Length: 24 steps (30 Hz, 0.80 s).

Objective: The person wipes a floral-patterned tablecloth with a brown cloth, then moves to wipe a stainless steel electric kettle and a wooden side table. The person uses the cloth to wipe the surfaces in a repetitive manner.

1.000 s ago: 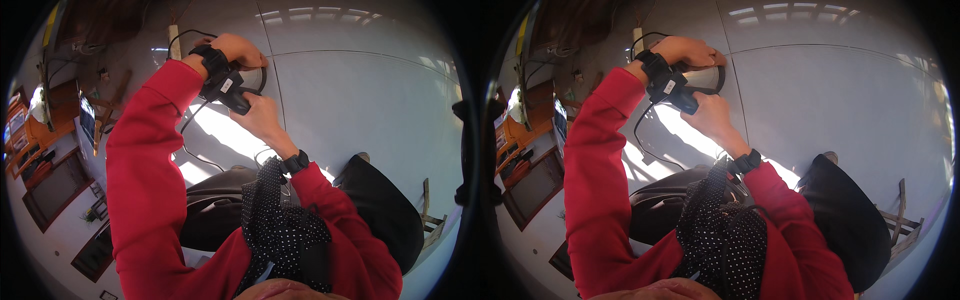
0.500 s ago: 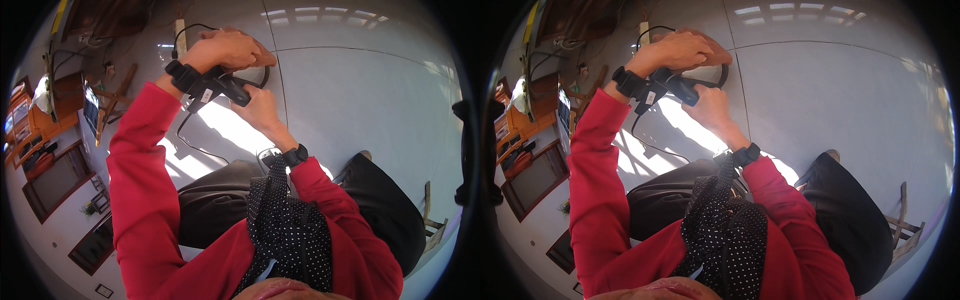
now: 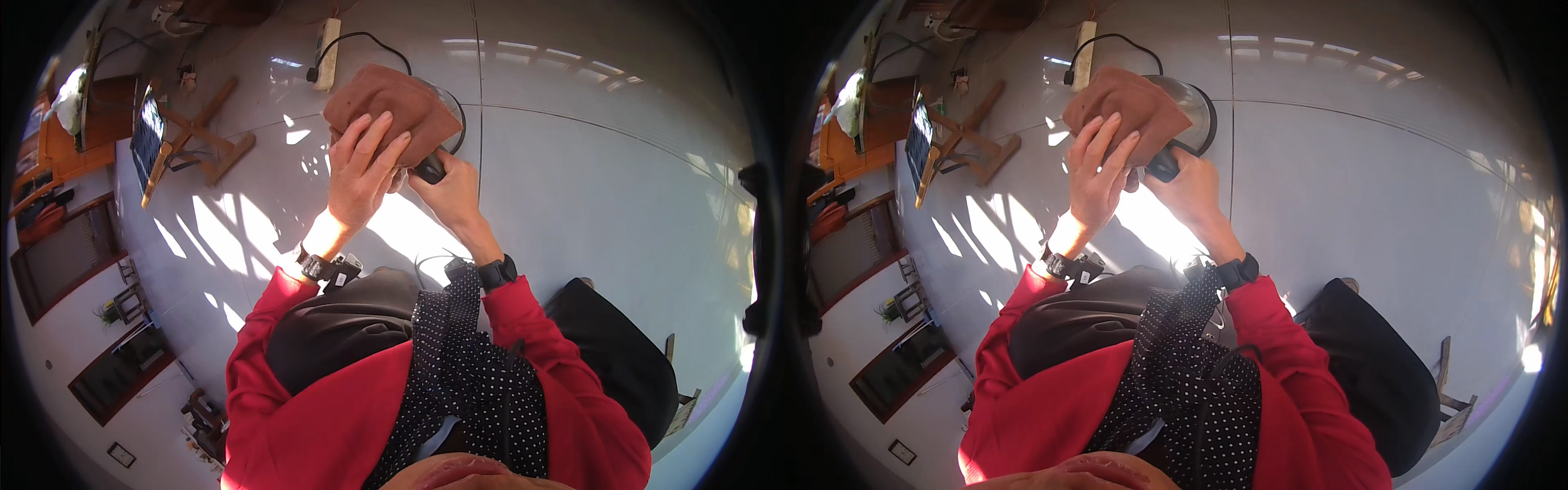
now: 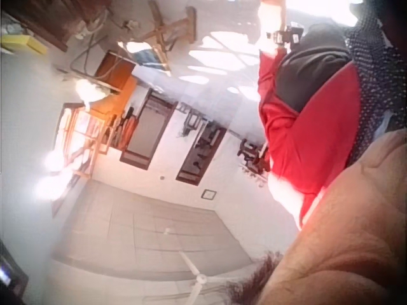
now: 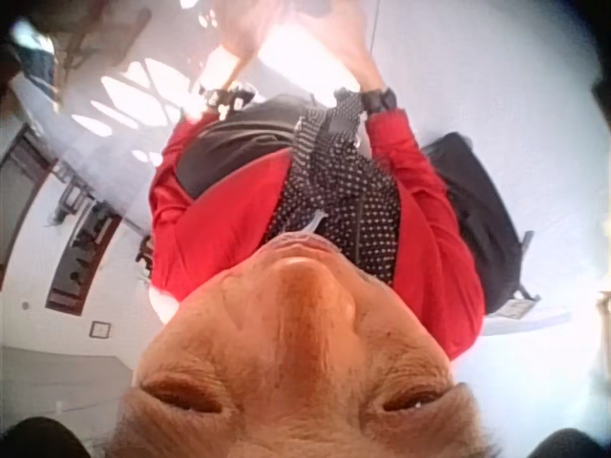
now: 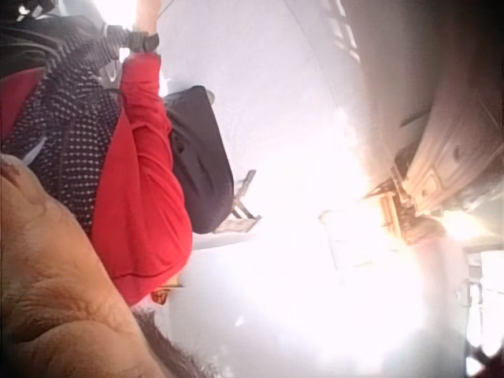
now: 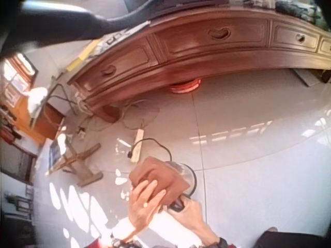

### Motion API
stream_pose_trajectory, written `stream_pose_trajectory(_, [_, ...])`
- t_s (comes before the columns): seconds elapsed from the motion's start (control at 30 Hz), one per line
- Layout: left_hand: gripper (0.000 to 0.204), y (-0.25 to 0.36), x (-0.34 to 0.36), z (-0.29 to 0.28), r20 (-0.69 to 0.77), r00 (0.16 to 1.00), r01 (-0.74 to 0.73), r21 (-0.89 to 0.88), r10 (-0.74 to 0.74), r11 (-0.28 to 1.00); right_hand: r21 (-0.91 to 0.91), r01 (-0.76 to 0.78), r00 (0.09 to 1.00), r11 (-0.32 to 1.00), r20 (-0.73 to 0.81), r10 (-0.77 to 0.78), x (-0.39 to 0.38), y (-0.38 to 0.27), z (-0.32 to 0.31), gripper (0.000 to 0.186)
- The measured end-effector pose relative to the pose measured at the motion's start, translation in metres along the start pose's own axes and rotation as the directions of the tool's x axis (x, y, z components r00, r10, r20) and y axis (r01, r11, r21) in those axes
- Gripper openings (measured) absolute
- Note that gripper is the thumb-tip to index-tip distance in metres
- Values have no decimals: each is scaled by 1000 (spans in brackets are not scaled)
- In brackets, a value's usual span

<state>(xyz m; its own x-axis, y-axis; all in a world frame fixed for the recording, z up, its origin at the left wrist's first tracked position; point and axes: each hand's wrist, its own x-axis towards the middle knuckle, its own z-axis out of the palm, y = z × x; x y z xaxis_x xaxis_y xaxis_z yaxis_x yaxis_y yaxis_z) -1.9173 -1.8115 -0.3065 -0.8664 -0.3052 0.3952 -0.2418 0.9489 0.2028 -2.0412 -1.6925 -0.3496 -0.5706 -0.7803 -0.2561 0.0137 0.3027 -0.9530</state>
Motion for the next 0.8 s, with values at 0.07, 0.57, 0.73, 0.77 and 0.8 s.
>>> stream_pose_trajectory(0.07, [49, -1, -13, 6, -118, 993, -17, -22, 15, 1000, -16, -29, 999, 999, 35, 29, 0, 1, -1, 24])
stream_pose_trajectory(0.57, [40, -12, 21, 10, -127, 989, 48, -161, -69, 986, 14, -34, 999, 999, -20, 35, -1, 3, 2, 21])
stream_pose_trajectory(0.73, [38, -12, -29, 13, -196, 953, 168, -291, -231, 942, 30, -29, 999, 999, -29, 30, -2, 6, 4, 22])
stream_pose_trajectory(0.77, [37, -11, -37, 10, -160, 950, 200, -348, -268, 916, 33, -13, 999, 999, -34, 15, -2, 7, 5, 22])
stream_pose_trajectory(0.8, [30, -12, -45, 6, -101, 957, 231, -299, -271, 926, 35, 12, 999, 999, -40, -10, -1, 7, 4, 22])
